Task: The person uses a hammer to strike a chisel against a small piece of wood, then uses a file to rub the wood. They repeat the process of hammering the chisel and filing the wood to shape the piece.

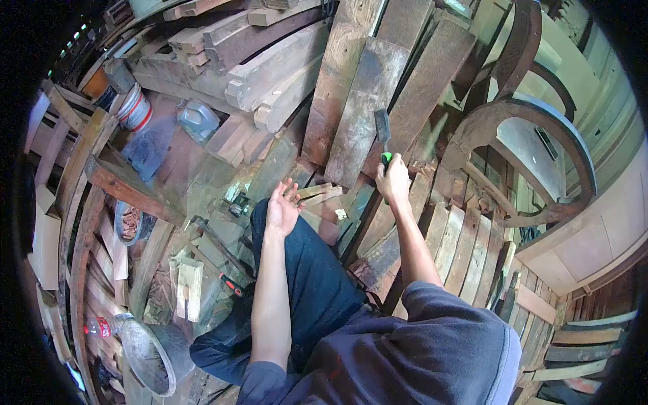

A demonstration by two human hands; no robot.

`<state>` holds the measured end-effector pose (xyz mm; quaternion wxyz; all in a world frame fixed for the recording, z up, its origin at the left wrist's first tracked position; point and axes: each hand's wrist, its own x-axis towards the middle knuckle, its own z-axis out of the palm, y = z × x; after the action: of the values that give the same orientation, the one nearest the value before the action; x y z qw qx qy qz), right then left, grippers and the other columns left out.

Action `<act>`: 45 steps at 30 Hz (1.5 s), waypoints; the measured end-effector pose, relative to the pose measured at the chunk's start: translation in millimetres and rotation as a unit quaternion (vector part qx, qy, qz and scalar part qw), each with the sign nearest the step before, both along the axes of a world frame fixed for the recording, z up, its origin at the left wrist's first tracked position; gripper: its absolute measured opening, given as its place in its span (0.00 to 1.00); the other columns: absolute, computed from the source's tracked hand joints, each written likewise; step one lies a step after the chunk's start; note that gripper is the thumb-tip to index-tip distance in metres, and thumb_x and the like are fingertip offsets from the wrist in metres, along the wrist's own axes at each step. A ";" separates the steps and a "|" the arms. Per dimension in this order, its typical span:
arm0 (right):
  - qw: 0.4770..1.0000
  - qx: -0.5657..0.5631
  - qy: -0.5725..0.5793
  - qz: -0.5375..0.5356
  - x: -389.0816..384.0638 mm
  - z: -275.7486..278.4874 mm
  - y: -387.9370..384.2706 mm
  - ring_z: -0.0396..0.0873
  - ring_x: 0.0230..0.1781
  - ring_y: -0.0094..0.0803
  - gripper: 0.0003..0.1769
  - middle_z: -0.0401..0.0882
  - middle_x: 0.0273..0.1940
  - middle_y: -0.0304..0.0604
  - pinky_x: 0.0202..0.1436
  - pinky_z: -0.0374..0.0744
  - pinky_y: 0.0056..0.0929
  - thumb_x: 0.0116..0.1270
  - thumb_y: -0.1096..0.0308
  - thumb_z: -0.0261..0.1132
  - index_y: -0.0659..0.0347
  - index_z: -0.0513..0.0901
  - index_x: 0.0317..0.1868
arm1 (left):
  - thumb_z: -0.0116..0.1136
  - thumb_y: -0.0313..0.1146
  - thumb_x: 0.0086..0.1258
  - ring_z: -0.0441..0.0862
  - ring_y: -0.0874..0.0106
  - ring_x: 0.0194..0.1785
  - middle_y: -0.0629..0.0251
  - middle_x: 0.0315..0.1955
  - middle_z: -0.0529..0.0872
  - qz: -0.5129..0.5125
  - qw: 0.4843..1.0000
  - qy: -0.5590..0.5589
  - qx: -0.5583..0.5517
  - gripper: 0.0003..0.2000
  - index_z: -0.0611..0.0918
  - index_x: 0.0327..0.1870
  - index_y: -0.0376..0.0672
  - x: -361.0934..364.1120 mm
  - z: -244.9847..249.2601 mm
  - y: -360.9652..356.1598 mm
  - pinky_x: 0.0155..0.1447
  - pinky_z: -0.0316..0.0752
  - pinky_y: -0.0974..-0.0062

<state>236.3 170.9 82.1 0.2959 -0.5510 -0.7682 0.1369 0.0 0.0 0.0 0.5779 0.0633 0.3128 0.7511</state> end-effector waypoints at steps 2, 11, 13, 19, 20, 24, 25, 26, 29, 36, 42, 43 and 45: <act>1.000 0.014 0.003 -0.005 0.4 7.8 -2.3 0.80 0.41 0.63 0.16 0.79 0.39 0.66 0.46 0.77 0.51 0.64 0.67 0.65 0.68 0.70 0.44 | 0.50 0.53 0.76 0.69 0.74 0.48 0.69 0.53 0.72 0.006 1.000 -0.003 -0.009 0.21 0.72 0.61 0.50 1.0 5.0 0.0 0.53 0.67 0.68; 0.983 0.003 0.146 0.107 -17.4 26.4 -31.3 0.82 0.38 0.51 0.15 0.82 0.36 0.57 0.44 0.78 0.40 0.63 0.69 0.68 0.65 0.73 0.46 | 0.51 0.53 0.75 0.69 0.74 0.46 0.69 0.51 0.74 0.016 1.000 0.001 -0.017 0.21 0.73 0.60 0.49 5.3 9.0 0.8 0.53 0.67 0.69; 0.968 -0.048 0.207 0.135 -24.0 20.6 -30.6 0.81 0.29 0.36 0.14 0.81 0.31 0.49 0.35 0.78 0.33 0.65 0.69 0.67 0.65 0.74 0.46 | 0.51 0.53 0.75 0.69 0.75 0.46 0.69 0.51 0.74 0.019 1.000 0.002 -0.021 0.21 0.73 0.60 0.49 4.9 10.4 0.0 0.53 0.67 0.69; 0.915 -0.155 0.329 0.177 -35.8 20.7 -40.2 0.74 0.20 0.19 0.10 0.76 0.25 0.36 0.24 0.72 0.22 0.68 0.70 0.64 0.64 0.75 0.46 | 0.51 0.52 0.75 0.70 0.75 0.46 0.70 0.52 0.75 0.015 1.000 -0.002 -0.017 0.20 0.74 0.59 0.50 4.6 10.4 -0.9 0.53 0.67 0.69; 0.910 -0.170 0.334 0.175 -36.4 21.9 -40.9 0.74 0.20 0.19 0.10 0.75 0.25 0.35 0.23 0.72 0.22 0.68 0.71 0.63 0.64 0.75 0.46 | 0.51 0.52 0.75 0.70 0.75 0.46 0.70 0.51 0.75 0.014 1.000 -0.003 -0.018 0.20 0.74 0.59 0.50 4.6 10.5 -0.7 0.53 0.67 0.69; 0.882 -0.239 0.366 0.178 -42.2 19.5 -39.5 0.74 0.19 0.19 0.09 0.75 0.25 0.36 0.21 0.72 0.23 0.68 0.72 0.61 0.66 0.76 0.45 | 0.51 0.52 0.75 0.69 0.76 0.46 0.72 0.51 0.75 0.009 1.000 -0.012 -0.017 0.20 0.75 0.60 0.52 4.6 9.3 -0.6 0.54 0.66 0.69; 0.871 -0.258 0.377 0.182 -45.4 16.9 -38.1 0.74 0.19 0.19 0.09 0.75 0.25 0.36 0.21 0.73 0.23 0.68 0.72 0.60 0.67 0.77 0.45 | 0.51 0.52 0.75 0.69 0.76 0.46 0.73 0.51 0.75 0.008 1.000 -0.014 -0.015 0.20 0.75 0.60 0.52 4.3 8.8 -0.6 0.55 0.66 0.69; 0.881 -0.242 0.363 0.182 -51.1 13.5 -37.7 0.76 0.20 0.20 0.09 0.76 0.25 0.37 0.20 0.74 0.24 0.68 0.73 0.58 0.68 0.77 0.44 | 0.51 0.52 0.75 0.69 0.76 0.46 0.73 0.51 0.75 0.007 1.000 -0.017 -0.008 0.19 0.75 0.60 0.53 3.9 8.5 -0.4 0.55 0.66 0.69; 0.952 -0.099 0.192 0.216 -69.5 12.2 -25.5 0.83 0.24 0.41 0.15 0.80 0.25 0.54 0.29 0.78 0.38 0.64 0.67 0.64 0.70 0.77 0.45 | 0.51 0.51 0.75 0.69 0.76 0.45 0.73 0.51 0.75 0.010 1.000 -0.012 -0.013 0.19 0.75 0.59 0.53 3.6 7.2 1.0 0.54 0.66 0.68; 0.953 0.140 0.080 0.256 -137.2 73.3 15.6 0.80 0.40 0.62 0.15 0.80 0.36 0.65 0.43 0.78 0.51 0.63 0.67 0.64 0.67 0.76 0.46 | 0.53 0.54 0.73 0.69 0.76 0.47 0.74 0.51 0.74 0.005 1.000 -0.008 -0.013 0.21 0.74 0.60 0.53 4.0 8.0 -0.6 0.57 0.64 0.67; 0.954 0.225 -0.027 0.195 -178.5 109.2 35.0 0.83 0.39 0.56 0.17 0.82 0.40 0.59 0.43 0.82 0.50 0.67 0.61 0.62 0.66 0.74 0.48 | 0.53 0.54 0.74 0.74 0.75 0.45 0.72 0.49 0.77 0.016 1.000 -0.013 -0.002 0.23 0.74 0.61 0.50 2.9 2.2 -0.1 0.53 0.69 0.68; 0.957 0.205 -0.076 0.192 -184.3 103.7 37.5 0.84 0.38 0.55 0.17 0.82 0.39 0.59 0.43 0.83 0.50 0.67 0.61 0.62 0.65 0.74 0.48 | 0.52 0.54 0.74 0.74 0.75 0.45 0.72 0.48 0.77 0.016 1.000 -0.015 0.000 0.22 0.74 0.60 0.50 2.8 2.3 0.2 0.53 0.69 0.68; 0.942 0.146 -0.173 0.246 -189.2 93.9 40.9 0.84 0.37 0.57 0.16 0.82 0.41 0.62 0.42 0.84 0.50 0.66 0.61 0.62 0.65 0.76 0.47 | 0.53 0.53 0.74 0.74 0.75 0.44 0.72 0.49 0.77 0.016 1.000 -0.021 -0.003 0.22 0.74 0.60 0.50 4.2 1.9 -0.1 0.53 0.69 0.68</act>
<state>47.1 211.8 176.0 0.1927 -0.3108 -0.9307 -0.0060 4.2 -0.1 1.9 0.5729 0.0408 0.3033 0.7604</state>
